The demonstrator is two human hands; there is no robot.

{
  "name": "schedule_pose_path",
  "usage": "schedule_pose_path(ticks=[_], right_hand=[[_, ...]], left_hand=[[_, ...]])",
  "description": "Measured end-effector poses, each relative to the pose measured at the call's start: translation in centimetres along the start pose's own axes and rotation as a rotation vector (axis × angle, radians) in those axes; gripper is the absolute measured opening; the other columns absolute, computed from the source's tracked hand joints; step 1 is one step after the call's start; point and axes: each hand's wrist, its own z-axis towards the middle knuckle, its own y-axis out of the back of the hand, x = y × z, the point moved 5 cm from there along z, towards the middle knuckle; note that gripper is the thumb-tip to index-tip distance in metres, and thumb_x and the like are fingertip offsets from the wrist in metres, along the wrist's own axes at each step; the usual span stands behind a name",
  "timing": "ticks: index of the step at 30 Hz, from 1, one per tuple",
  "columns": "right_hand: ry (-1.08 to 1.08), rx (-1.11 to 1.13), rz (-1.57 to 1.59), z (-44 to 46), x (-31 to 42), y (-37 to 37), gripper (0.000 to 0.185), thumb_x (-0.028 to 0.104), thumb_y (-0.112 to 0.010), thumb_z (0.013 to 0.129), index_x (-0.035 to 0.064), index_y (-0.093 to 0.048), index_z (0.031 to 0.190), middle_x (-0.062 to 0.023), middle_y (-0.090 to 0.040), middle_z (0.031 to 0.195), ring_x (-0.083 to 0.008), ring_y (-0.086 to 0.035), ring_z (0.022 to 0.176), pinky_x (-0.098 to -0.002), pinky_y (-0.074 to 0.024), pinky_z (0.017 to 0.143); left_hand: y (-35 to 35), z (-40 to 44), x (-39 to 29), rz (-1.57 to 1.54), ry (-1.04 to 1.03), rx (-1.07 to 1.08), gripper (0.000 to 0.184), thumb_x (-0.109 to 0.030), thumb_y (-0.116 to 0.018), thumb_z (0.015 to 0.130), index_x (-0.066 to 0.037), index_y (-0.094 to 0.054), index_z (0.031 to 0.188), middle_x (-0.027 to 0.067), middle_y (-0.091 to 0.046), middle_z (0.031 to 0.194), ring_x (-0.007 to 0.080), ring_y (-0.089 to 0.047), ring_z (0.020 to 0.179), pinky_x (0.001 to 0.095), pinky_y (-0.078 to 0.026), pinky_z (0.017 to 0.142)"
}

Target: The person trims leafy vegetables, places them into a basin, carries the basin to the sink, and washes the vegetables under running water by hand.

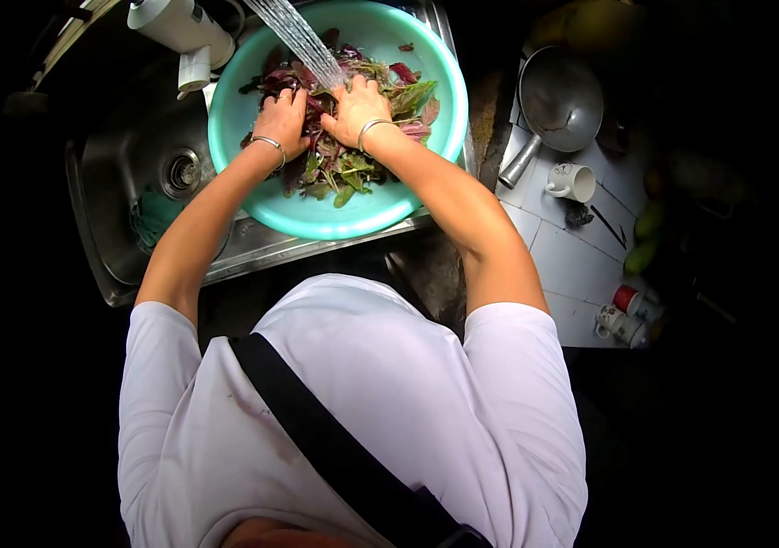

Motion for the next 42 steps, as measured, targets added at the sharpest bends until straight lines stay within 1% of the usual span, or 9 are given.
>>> schedule_pose_path(ticks=[5, 10, 13, 16, 20, 26, 32, 37, 42], right_hand=[[-0.064, 0.177, 0.433, -3.1, 0.6, 1.8, 0.039, 0.033, -0.053, 0.077, -0.0011, -0.062, 0.095, -0.0167, -0.062, 0.075, -0.0285, -0.061, 0.071, -0.0352, -0.0487, 0.070], [0.059, 0.135, 1.316, -4.6, 1.7, 5.5, 0.032, 0.025, -0.058, 0.081, -0.0017, -0.060, 0.098, -0.0045, -0.063, 0.079, -0.0080, -0.056, 0.070, -0.0227, -0.0461, 0.062], [0.065, 0.371, 1.089, -3.8, 0.0, 7.2, 0.042, 0.038, -0.056, 0.082, 0.0025, -0.059, 0.105, -0.0048, -0.062, 0.091, -0.0113, -0.056, 0.080, -0.0249, -0.0458, 0.073], [0.263, -0.009, 0.071, -4.6, -1.7, 8.6, 0.058, 0.054, -0.053, 0.078, 0.0090, -0.057, 0.115, -0.0160, -0.062, 0.103, -0.0292, -0.059, 0.093, -0.0374, -0.0449, 0.084], [0.371, -0.442, -0.140, -3.9, -3.3, 10.2, 0.018, 0.020, -0.057, 0.074, 0.0139, -0.066, 0.088, -0.0149, -0.060, 0.087, -0.0312, -0.056, 0.086, -0.0420, -0.0448, 0.071], [0.450, -0.278, -0.794, -1.8, -5.1, 11.0, 0.016, 0.018, -0.051, 0.079, 0.0124, -0.065, 0.081, -0.0045, -0.054, 0.089, -0.0212, -0.052, 0.088, -0.0340, -0.0399, 0.070], [0.442, -0.258, -0.621, -2.1, -4.0, 13.4, 0.009, 0.014, -0.052, 0.076, 0.0089, -0.059, 0.078, -0.0074, -0.054, 0.077, -0.0251, -0.056, 0.080, -0.0384, -0.0440, 0.063], [0.420, -0.989, 0.154, -5.5, 3.8, 28.9, 0.005, 0.007, -0.057, 0.075, 0.0072, -0.052, 0.077, -0.0109, -0.055, 0.073, -0.0297, -0.056, 0.067, -0.0377, -0.0459, 0.060], [0.314, -1.333, 0.185, 1.8, 5.9, 43.7, 0.023, 0.007, -0.059, 0.074, 0.0069, -0.062, 0.096, -0.0091, -0.065, 0.081, -0.0176, -0.062, 0.068, -0.0302, -0.0491, 0.065]], left_hand=[[2.3, -3.6, -0.2, -0.293, 0.059, -0.084, 0.037, -0.009, -0.061, 0.069, -0.005, -0.048, 0.103, 0.0195, -0.056, 0.100, 0.0364, -0.054, 0.092, 0.0427, -0.044, 0.080], [9.1, -6.4, -0.7, -0.582, 0.024, -0.311, 0.034, -0.006, -0.055, 0.070, -0.005, -0.054, 0.105, 0.0136, -0.061, 0.096, 0.0260, -0.061, 0.082, 0.0327, -0.047, 0.074], [10.7, -7.7, -1.0, -0.659, -0.078, -0.277, 0.045, -0.008, -0.060, 0.075, -0.007, -0.049, 0.118, 0.0124, -0.059, 0.106, 0.0221, -0.059, 0.092, 0.0288, -0.046, 0.080], [10.5, -10.5, -1.7, -0.426, -0.132, -0.273, 0.050, -0.011, -0.064, 0.075, -0.008, -0.047, 0.122, 0.0133, -0.056, 0.114, 0.0261, -0.053, 0.106, 0.0287, -0.042, 0.088], [9.7, -14.9, -2.1, -0.412, -0.039, -0.349, 0.038, -0.010, -0.062, 0.075, -0.003, -0.053, 0.112, 0.0143, -0.056, 0.112, 0.0314, -0.054, 0.100, 0.0367, -0.043, 0.086], [10.9, -20.0, -2.5, -0.549, 0.019, -0.460, 0.030, -0.008, -0.059, 0.077, -0.004, -0.055, 0.107, 0.0135, -0.058, 0.105, 0.0312, -0.053, 0.093, 0.0376, -0.042, 0.081], [13.8, -25.7, -0.2, -0.597, 0.131, -0.475, 0.030, -0.006, -0.057, 0.078, -0.003, -0.055, 0.108, 0.0144, -0.057, 0.106, 0.0315, -0.053, 0.098, 0.0363, -0.041, 0.085], [15.3, -29.7, 5.2, -0.662, 0.221, -0.516, 0.030, -0.004, -0.056, 0.078, -0.001, -0.055, 0.108, 0.0152, -0.058, 0.104, 0.0299, -0.055, 0.098, 0.0352, -0.042, 0.085], [16.7, -32.2, 10.9, -0.704, 0.276, -0.565, 0.031, -0.002, -0.056, 0.077, -0.001, -0.055, 0.108, 0.0149, -0.058, 0.103, 0.0281, -0.056, 0.094, 0.0344, -0.044, 0.083]])
